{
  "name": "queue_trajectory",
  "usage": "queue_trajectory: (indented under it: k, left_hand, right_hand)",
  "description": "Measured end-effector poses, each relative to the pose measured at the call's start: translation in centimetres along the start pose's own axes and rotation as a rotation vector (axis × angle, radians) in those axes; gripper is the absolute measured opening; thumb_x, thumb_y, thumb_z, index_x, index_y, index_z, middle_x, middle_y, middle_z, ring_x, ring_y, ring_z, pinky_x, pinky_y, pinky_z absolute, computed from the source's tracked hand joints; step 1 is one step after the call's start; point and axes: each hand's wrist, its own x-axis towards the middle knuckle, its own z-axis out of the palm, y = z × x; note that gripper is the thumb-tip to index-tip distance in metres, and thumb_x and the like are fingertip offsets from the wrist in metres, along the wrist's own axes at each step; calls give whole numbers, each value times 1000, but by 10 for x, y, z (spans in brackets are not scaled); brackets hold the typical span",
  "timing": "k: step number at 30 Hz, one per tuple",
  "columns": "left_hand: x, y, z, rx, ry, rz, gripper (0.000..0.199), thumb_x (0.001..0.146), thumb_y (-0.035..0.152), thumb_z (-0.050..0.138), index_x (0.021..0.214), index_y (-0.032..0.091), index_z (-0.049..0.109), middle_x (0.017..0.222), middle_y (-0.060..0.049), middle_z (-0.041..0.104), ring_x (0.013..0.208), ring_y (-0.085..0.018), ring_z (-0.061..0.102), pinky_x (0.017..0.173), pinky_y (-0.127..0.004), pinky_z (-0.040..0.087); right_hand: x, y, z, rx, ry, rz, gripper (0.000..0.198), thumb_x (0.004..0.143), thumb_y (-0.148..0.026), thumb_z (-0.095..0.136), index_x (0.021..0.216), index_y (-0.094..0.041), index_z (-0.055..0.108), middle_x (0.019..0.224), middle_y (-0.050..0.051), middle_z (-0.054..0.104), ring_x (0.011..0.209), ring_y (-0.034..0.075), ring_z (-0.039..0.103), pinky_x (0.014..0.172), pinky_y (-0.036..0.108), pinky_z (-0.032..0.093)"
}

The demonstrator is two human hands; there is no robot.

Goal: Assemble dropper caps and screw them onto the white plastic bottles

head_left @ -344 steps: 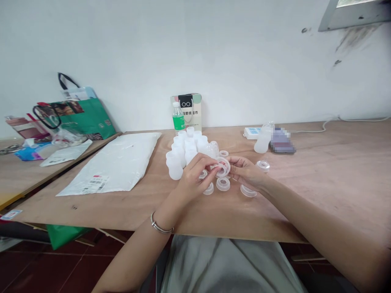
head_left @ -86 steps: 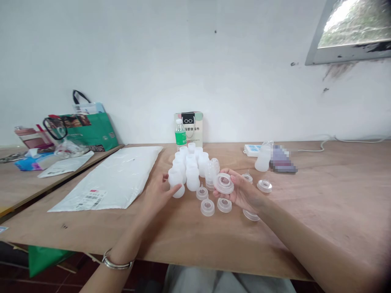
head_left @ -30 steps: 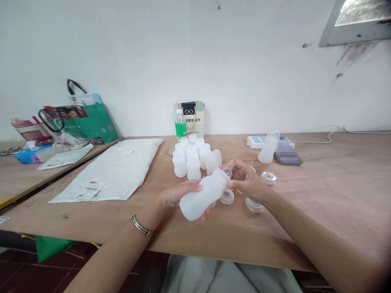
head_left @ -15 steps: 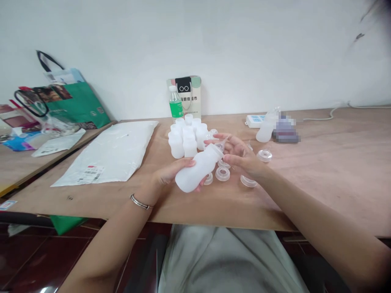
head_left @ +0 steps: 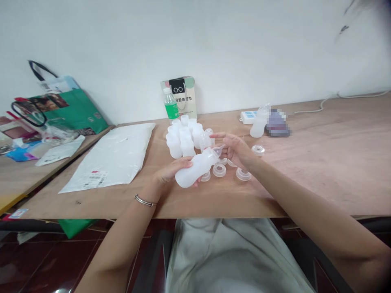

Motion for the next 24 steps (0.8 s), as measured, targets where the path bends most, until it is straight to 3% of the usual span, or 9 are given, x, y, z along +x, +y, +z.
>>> queue_trajectory:
  k: [2, 6, 9, 12, 15, 17, 21, 24]
  left_hand:
    - [-1, 1, 1, 9, 44, 19, 68, 69, 59, 66, 112, 8, 54, 78, -11, 67, 60, -20, 65, 53, -28, 49]
    - [-3, 1, 0, 31, 106, 34, 71, 70, 61, 63, 116, 8, 53, 85, -13, 69, 61, -19, 64, 54, -28, 49]
    - [-3, -1, -2, 51, 74, 41, 70, 72, 61, 61, 117, 9, 53, 82, -12, 68, 61, -20, 65, 53, -28, 49]
    - [-2, -2, -4, 40, 34, 70, 64, 75, 59, 60, 115, 9, 54, 78, -9, 66, 62, -20, 65, 53, -27, 49]
    - [-1, -2, -5, 8, 3, 63, 62, 75, 57, 62, 114, 10, 55, 79, -9, 66, 62, -20, 66, 53, -26, 50]
    - [-1, -3, -5, -6, -5, 51, 63, 74, 56, 64, 115, 9, 54, 80, -10, 67, 62, -20, 66, 53, -27, 50]
    - [-3, -3, -4, -24, -13, 38, 68, 74, 55, 66, 121, 9, 50, 83, -11, 68, 63, -20, 66, 54, -28, 51]
    - [-5, -1, -1, -4, -20, 24, 68, 75, 52, 67, 125, 11, 48, 82, -9, 68, 65, -20, 67, 55, -27, 51]
  right_hand:
    - [0, -2, -2, -80, 28, -1, 39, 80, -49, 62, 104, -19, 59, 68, 2, 72, 55, 14, 68, 53, 24, 53]
    - [-1, -3, 3, -158, -43, -2, 38, 78, -50, 62, 96, -18, 53, 58, 1, 70, 43, 13, 63, 41, 21, 47]
    - [-3, -4, 8, -214, -76, -2, 45, 81, -46, 60, 114, -18, 46, 45, -7, 62, 28, 7, 45, 30, 16, 31]
    - [-5, -5, 9, -273, -136, 42, 57, 80, -38, 63, 128, -17, 40, 45, -10, 60, 29, 4, 39, 31, 15, 26]
    - [-5, -4, 8, -337, -122, 56, 38, 78, -37, 66, 108, -17, 53, 43, -11, 54, 31, 3, 37, 34, 16, 26]
    - [-4, -2, 7, -379, -80, 49, 32, 76, -39, 68, 97, -19, 53, 42, -11, 50, 34, 3, 38, 35, 16, 27]
    - [-5, -1, 10, -340, -128, 69, 44, 74, -41, 69, 108, -22, 47, 55, -9, 52, 47, 7, 47, 43, 19, 33]
    - [-6, -1, 13, -353, -115, 66, 39, 72, -43, 71, 95, -22, 48, 61, -7, 51, 50, 7, 45, 45, 21, 32]
